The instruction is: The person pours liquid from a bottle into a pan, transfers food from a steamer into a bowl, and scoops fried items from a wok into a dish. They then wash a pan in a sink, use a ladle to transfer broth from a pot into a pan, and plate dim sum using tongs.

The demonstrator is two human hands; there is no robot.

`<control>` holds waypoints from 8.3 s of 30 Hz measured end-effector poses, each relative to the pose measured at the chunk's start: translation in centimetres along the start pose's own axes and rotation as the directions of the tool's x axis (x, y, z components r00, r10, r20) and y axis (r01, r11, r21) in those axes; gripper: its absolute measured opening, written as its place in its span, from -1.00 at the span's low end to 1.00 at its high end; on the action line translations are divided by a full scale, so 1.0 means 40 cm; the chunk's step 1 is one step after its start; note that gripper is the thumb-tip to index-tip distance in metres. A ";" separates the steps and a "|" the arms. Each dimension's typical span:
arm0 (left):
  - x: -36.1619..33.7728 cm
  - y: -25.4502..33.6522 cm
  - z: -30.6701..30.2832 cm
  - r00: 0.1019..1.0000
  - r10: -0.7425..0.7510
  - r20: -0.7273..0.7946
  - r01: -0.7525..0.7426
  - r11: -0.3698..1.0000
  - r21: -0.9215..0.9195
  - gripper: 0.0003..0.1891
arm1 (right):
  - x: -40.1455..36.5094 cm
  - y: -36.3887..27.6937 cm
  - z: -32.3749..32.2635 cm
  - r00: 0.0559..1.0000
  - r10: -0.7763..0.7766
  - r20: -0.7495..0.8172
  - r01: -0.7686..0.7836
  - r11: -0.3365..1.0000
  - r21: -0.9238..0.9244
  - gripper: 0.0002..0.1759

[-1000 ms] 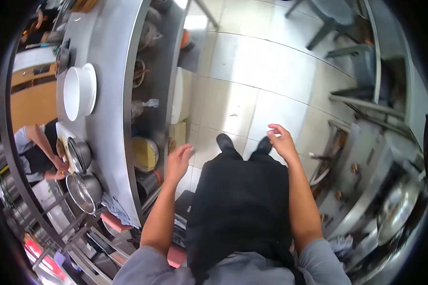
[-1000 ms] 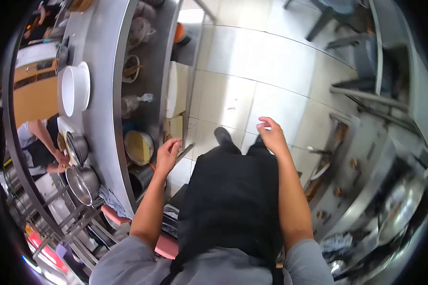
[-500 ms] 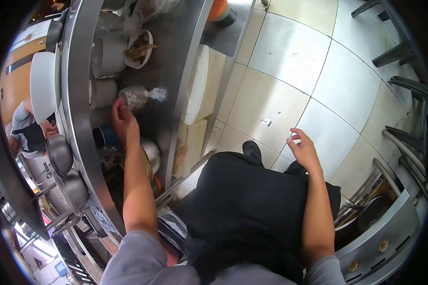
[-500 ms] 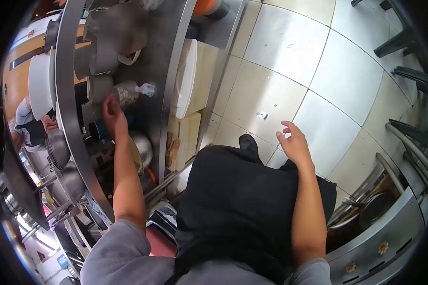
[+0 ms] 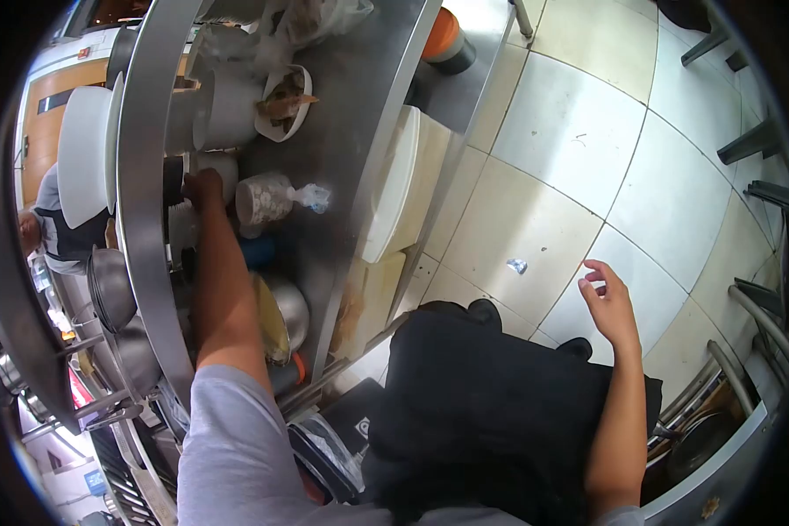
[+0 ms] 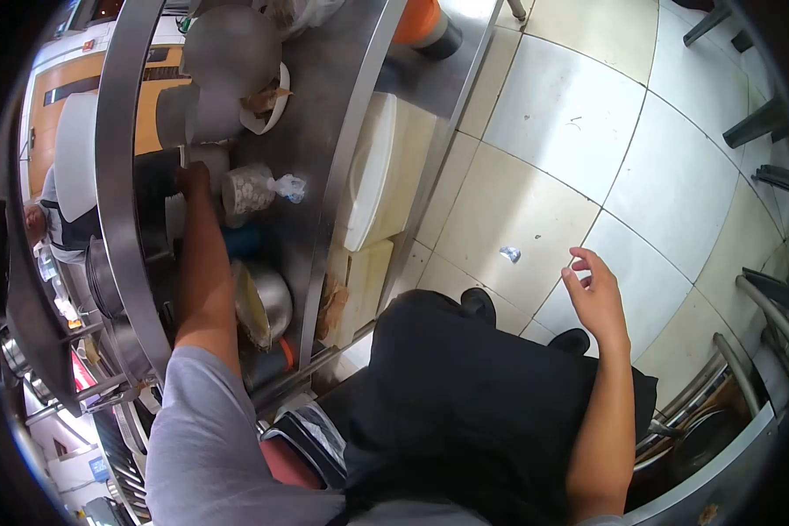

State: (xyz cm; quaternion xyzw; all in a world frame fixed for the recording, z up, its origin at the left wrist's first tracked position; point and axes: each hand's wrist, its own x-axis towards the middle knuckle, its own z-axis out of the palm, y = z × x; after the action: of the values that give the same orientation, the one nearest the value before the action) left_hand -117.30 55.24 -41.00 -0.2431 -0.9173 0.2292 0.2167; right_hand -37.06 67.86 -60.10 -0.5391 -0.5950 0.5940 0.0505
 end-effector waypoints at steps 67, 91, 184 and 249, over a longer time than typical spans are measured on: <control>-2.126 1.131 -2.886 -0.725 0.675 -0.136 -0.641 -0.589 0.492 -0.31 | -2.006 -0.159 -0.535 -0.008 0.853 -0.521 0.962 0.148 0.228 -0.05; -1.718 0.643 -2.750 -0.676 0.491 -0.549 -0.534 -0.840 -0.094 -0.66 | -1.815 -0.120 -1.066 0.052 0.730 -0.681 0.992 0.041 0.120 -0.03; -1.687 0.417 -2.277 -0.428 0.748 -0.508 -0.370 -0.657 -0.657 -0.72 | -1.842 -0.147 -0.473 0.603 0.490 -0.630 0.760 -0.112 0.640 -0.04; -1.184 0.039 -0.607 0.377 0.742 0.555 0.830 -0.006 -0.557 -0.49 | -0.479 -0.423 0.351 0.952 -0.258 0.165 -0.034 0.446 0.894 0.17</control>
State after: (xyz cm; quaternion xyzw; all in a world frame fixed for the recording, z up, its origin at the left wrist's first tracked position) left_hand -67.09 38.29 -35.91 -0.0845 -0.6932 -0.4252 -0.5758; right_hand -48.80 50.12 -40.15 -0.3029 -0.2322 0.8809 0.2800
